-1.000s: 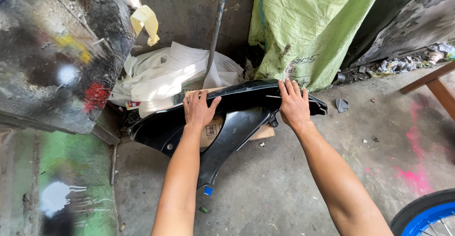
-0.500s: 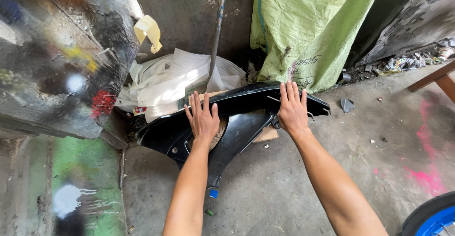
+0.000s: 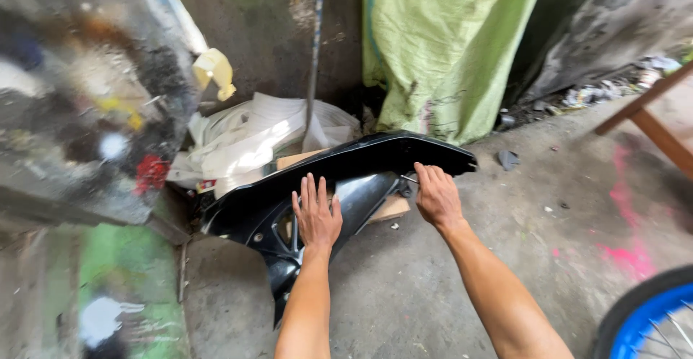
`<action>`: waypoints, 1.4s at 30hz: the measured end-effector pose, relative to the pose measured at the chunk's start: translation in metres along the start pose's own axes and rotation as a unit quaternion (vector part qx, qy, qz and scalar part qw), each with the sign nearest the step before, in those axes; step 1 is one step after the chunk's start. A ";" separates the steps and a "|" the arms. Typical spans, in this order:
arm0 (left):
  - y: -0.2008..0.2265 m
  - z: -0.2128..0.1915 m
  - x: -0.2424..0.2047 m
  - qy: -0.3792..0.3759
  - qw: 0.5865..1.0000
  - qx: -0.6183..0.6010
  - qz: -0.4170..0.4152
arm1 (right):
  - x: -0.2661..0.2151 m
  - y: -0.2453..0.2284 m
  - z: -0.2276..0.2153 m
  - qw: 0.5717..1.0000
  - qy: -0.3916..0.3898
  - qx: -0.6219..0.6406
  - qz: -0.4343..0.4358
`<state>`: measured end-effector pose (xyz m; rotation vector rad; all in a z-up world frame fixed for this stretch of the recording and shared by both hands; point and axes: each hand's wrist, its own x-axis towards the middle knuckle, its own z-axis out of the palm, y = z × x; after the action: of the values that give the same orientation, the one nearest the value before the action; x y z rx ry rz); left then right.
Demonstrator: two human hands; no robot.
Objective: Removing the plastic side fairing of a motorcycle using a screwdriver
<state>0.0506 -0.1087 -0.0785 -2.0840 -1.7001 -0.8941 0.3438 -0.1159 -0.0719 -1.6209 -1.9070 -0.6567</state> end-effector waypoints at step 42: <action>0.457 0.029 -0.165 -0.195 0.879 -0.293 0.321 | -0.268 0.174 -0.342 0.728 -0.292 -0.082 0.615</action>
<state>0.4790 -0.3324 -0.1377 -3.1262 -0.7568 -0.8612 0.5809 -0.5133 -0.0015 -2.8746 -0.6105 0.3209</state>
